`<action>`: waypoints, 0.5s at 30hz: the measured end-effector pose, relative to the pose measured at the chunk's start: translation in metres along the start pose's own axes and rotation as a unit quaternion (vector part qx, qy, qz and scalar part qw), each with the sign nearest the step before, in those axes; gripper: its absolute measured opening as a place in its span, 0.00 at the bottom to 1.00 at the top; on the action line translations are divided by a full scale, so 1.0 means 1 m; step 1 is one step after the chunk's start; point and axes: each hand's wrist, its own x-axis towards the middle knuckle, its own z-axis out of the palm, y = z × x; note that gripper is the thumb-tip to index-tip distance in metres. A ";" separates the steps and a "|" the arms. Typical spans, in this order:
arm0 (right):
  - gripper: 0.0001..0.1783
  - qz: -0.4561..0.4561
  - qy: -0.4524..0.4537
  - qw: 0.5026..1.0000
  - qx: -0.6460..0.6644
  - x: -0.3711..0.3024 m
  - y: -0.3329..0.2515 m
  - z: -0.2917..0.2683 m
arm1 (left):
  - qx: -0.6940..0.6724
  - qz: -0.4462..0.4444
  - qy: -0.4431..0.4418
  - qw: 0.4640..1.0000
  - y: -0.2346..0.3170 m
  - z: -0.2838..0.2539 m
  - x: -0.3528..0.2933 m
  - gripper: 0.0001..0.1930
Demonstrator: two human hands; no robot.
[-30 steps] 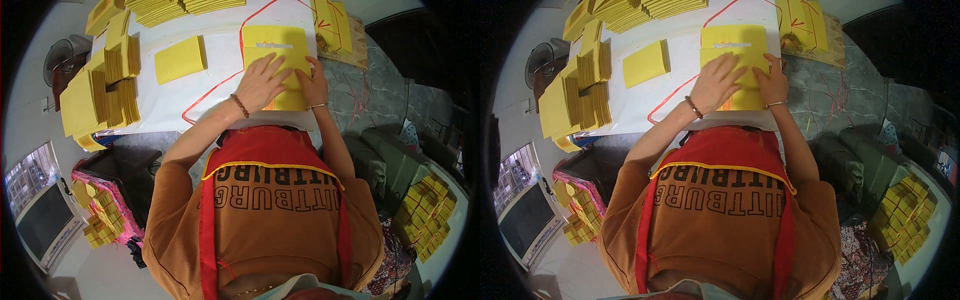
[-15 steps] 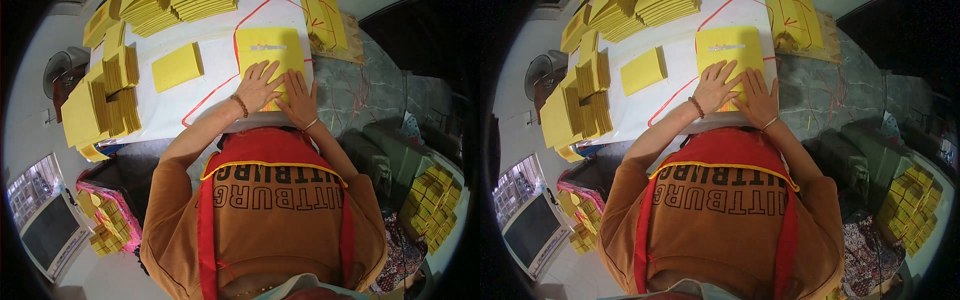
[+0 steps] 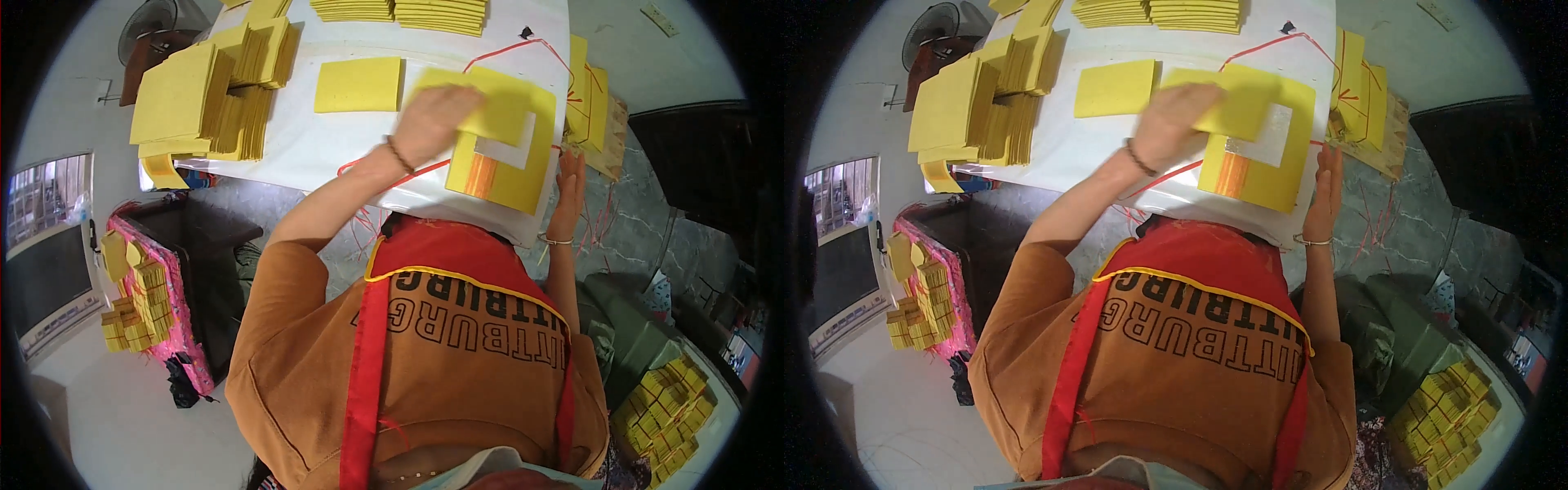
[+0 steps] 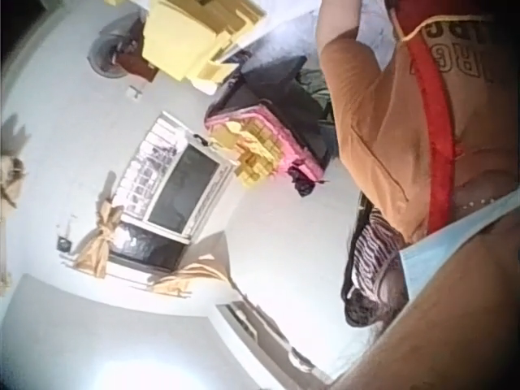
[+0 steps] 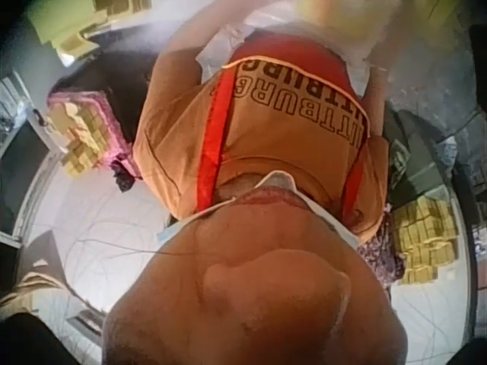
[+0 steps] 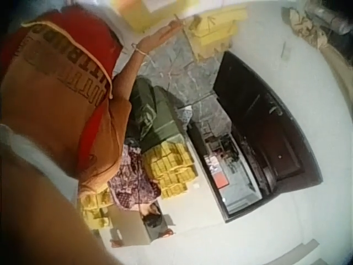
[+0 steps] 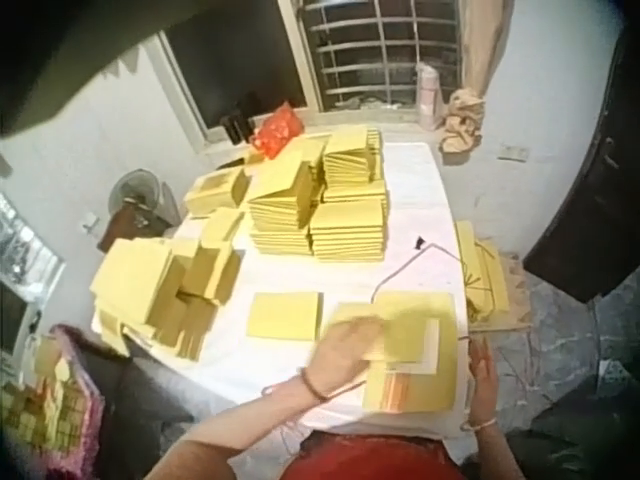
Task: Folding and stacking joss paper sheets at a work table.
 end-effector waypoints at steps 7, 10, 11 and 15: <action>0.25 -0.007 -0.013 1.000 -0.026 -0.005 0.026 -0.002 | 0.266 -0.095 -0.073 0.956 -0.120 -0.046 -0.091 0.26; 0.24 -0.014 -0.020 0.999 -0.040 -0.004 0.028 0.001 | 0.273 -0.108 -0.121 0.948 -0.134 -0.035 -0.104 0.27; 0.23 -0.016 -0.025 0.998 -0.047 -0.003 0.030 0.002 | 0.262 -0.111 -0.140 0.949 -0.137 -0.033 -0.106 0.28; 0.21 -0.023 -0.045 0.996 -0.076 -0.004 0.034 0.003 | 0.247 -0.103 -0.189 0.945 -0.145 -0.035 -0.108 0.30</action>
